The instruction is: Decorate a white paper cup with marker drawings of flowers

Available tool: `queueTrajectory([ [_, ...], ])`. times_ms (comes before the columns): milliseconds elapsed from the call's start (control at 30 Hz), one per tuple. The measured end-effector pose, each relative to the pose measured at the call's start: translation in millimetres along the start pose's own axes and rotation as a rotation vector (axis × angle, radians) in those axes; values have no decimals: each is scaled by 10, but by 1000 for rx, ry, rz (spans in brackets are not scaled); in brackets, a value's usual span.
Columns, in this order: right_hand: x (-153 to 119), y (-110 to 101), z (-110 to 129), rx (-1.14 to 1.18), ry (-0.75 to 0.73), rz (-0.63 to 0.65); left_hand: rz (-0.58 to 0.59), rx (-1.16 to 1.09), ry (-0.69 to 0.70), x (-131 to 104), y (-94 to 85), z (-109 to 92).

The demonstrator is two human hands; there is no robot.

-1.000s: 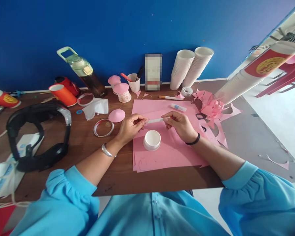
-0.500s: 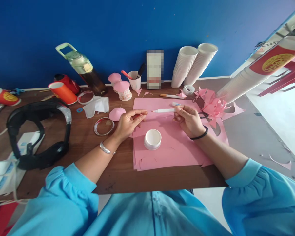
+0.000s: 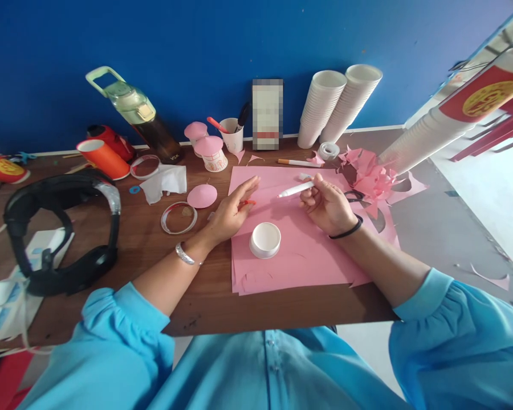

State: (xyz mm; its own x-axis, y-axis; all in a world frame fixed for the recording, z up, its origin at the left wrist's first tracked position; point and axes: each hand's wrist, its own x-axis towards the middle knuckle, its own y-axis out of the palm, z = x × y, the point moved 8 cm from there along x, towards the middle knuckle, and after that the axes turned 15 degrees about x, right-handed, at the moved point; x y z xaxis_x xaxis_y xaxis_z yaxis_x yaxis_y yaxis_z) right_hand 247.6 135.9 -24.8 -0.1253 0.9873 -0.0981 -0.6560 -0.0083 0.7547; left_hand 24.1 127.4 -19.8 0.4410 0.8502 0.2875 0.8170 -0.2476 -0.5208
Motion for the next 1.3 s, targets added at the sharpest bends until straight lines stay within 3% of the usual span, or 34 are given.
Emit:
queueTrajectory([
  [167,13,-29,13,28,-40,-11,-31,105,3,-10,-21,33],
  [367,-7,1,37,34,-35,13,-165,690,67,-77,-160,-232],
  [467,2,6,26,34,-22,10,-124,904,29,-90,-139,-276],
  [533,11,5,17,39,-20,3,-92,920,18,-90,-119,-295],
  [633,20,18,16,61,-30,10,-102,759,46,-94,-167,-388],
  [733,20,41,9,67,-18,26,-36,356,27,-98,-277,-461],
  [833,15,47,6,36,-1,27,242,-77,43,-133,-244,-576],
  [900,10,50,26,12,-18,31,470,-91,74,-209,-139,-647],
  [967,4,62,49,-4,-44,48,535,8,73,-244,-78,-648],
  [1067,-5,82,59,-10,-57,73,561,122,48,-255,60,-624],
  [1167,-10,94,47,-6,-46,85,492,89,-22,-204,147,-607],
  [1300,-11,100,59,-7,-58,96,271,-343,-272,-111,175,-527],
])
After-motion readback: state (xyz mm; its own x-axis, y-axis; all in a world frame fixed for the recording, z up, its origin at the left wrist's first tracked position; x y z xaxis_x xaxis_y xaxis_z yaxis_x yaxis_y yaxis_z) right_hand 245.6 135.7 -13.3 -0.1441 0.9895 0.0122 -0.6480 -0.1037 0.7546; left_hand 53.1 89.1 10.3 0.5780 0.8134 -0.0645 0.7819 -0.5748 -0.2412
